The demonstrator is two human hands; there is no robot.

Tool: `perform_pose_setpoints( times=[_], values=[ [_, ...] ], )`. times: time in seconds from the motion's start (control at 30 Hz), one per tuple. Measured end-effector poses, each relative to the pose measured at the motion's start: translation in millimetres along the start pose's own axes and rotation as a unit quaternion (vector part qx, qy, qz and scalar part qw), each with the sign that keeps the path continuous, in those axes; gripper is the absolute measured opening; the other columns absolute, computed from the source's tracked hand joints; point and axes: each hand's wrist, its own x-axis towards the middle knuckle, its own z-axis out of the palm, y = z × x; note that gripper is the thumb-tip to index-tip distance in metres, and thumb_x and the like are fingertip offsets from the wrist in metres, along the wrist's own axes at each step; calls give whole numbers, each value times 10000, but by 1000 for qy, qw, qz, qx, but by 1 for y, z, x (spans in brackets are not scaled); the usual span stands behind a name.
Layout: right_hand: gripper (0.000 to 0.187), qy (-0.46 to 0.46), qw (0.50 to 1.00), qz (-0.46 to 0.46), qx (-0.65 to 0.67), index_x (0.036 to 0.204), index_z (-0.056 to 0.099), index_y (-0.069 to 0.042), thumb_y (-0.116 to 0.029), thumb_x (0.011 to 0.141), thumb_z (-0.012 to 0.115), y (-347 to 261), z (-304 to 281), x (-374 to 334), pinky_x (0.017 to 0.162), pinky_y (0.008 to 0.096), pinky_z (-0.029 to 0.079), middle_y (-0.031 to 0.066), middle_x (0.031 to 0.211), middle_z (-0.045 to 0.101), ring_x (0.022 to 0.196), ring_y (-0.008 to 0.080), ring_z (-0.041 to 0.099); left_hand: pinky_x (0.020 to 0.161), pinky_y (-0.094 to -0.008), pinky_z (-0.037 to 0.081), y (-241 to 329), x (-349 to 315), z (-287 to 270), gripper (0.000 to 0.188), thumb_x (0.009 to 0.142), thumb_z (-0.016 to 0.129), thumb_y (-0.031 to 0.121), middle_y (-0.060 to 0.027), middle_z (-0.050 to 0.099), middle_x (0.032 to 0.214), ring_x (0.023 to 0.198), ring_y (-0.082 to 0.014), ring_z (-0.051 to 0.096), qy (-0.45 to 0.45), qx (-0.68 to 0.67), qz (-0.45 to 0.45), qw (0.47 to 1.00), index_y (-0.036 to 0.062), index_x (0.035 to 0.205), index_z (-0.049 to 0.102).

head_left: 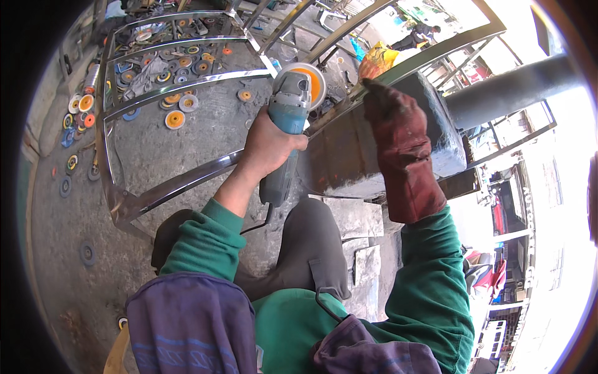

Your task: The person uses an angle grinder with a polishing pad to polish a metal frame. They hold the frame with one hand and operate the grinder with the other, moving along the frame's edges and surfaces.

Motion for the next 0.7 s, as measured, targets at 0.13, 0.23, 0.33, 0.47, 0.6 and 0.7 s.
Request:
perform_pose_setpoints(
  times=[0.13, 0.23, 0.33, 0.47, 0.6, 0.7],
  values=[
    [373, 102, 934, 117, 323, 1339, 714, -51, -230, 1012, 688, 34, -43, -5, 802, 292, 553, 61, 967, 750, 802, 157, 705, 940, -415, 566, 1, -6, 15, 730, 653, 844, 167, -234, 700, 1151, 1061, -354, 715, -9, 72, -5, 997, -66, 1272, 533],
    [452, 168, 913, 245, 281, 1328, 716, -40, -246, 926, 727, 77, -64, -6, 765, 291, 556, 78, 892, 766, 762, 164, 713, 996, -440, 551, 7, -9, 24, 772, 663, 850, 181, -260, 689, 1192, 1127, -393, 701, -32, 100, -2, 994, -60, 1311, 506],
    [472, 191, 893, 309, 266, 1326, 705, -11, -228, 908, 734, 125, -73, -22, 731, 325, 571, 93, 874, 740, 742, 200, 718, 1003, -447, 550, 14, -11, 32, 764, 670, 843, 177, -264, 686, 1209, 1141, -407, 693, -43, 136, -13, 990, -59, 1312, 504],
    [464, 198, 862, 358, 298, 1321, 701, 5, -221, 916, 733, 184, -79, -34, 723, 339, 581, 100, 873, 721, 740, 221, 722, 972, -431, 542, 19, -10, 37, 685, 665, 834, 151, -221, 692, 1141, 1100, -374, 697, -20, 136, 6, 991, -23, 1255, 531],
    [451, 206, 805, 426, 358, 1317, 703, 7, -224, 929, 729, 213, -79, -37, 724, 339, 586, 99, 870, 711, 742, 228, 725, 983, -450, 552, 19, -5, 40, 732, 672, 830, 171, -252, 692, 1169, 1113, -403, 698, -29, 149, 11, 988, -48, 1294, 512],
    [442, 209, 780, 449, 382, 1313, 705, 8, -226, 939, 726, 216, -77, -36, 725, 340, 590, 98, 867, 703, 744, 234, 728, 984, -459, 558, 16, -2, 43, 749, 669, 832, 186, -273, 692, 1173, 1115, -421, 699, -17, 146, 28, 989, -63, 1297, 508]
  ],
)
